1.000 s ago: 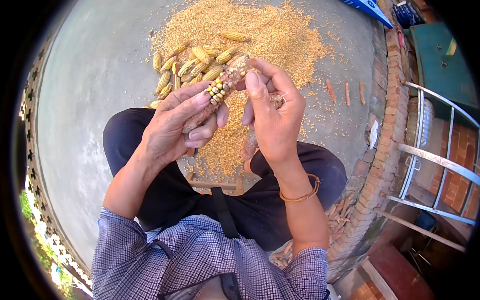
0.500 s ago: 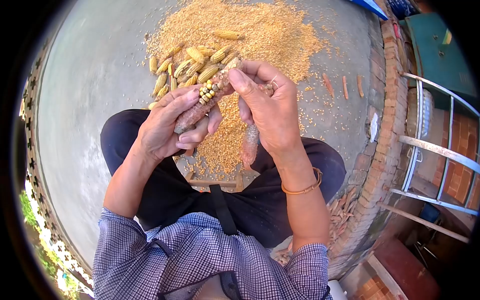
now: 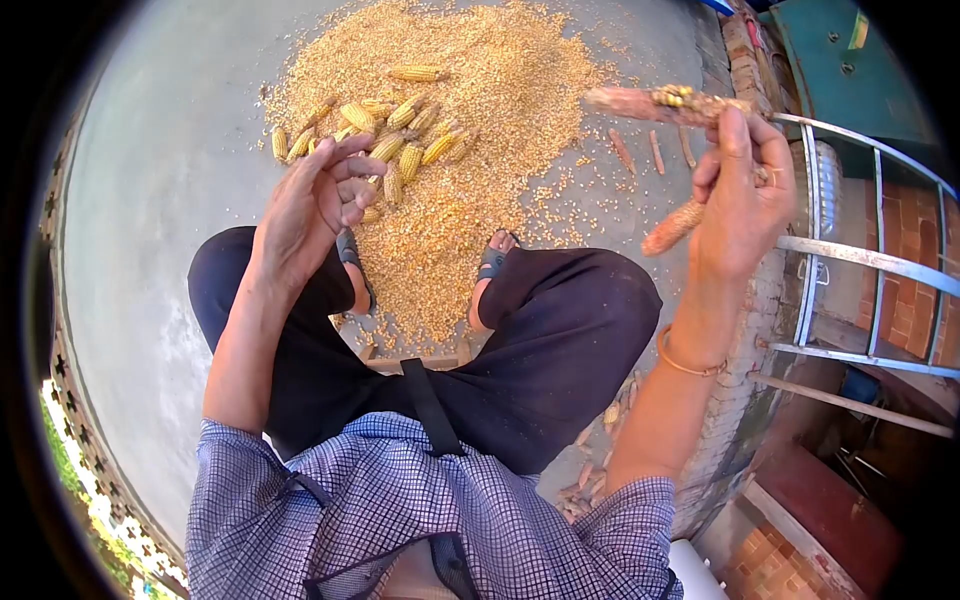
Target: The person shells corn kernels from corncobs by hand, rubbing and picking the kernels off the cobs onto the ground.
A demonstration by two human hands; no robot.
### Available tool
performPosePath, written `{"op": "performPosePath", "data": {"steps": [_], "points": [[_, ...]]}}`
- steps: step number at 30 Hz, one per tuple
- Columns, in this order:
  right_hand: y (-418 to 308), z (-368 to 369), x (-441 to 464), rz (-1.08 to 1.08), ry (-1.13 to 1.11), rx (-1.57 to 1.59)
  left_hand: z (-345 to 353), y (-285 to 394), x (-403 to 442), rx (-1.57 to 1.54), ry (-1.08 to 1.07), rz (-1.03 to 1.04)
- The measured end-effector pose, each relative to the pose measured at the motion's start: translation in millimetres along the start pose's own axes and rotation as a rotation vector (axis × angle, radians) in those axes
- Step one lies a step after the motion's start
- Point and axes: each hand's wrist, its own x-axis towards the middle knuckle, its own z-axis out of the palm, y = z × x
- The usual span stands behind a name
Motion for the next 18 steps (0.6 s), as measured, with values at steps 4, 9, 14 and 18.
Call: {"op": "performPosePath", "data": {"steps": [4,9,14,18], "points": [[68,-115,-9,0.066,0.084,-0.531,-7,5,2,-0.007,-0.001,0.100],[186,-303,-158,0.224,0.038,-0.881,-11,7,3,-0.006,0.047,0.137],[199,-442,-365,0.673,-0.069,-1.436,-16,17,1,0.029,0.087,0.251],[183,-472,-405,0.685,-0.055,-1.648,-21,20,3,0.066,0.148,0.328]]}}
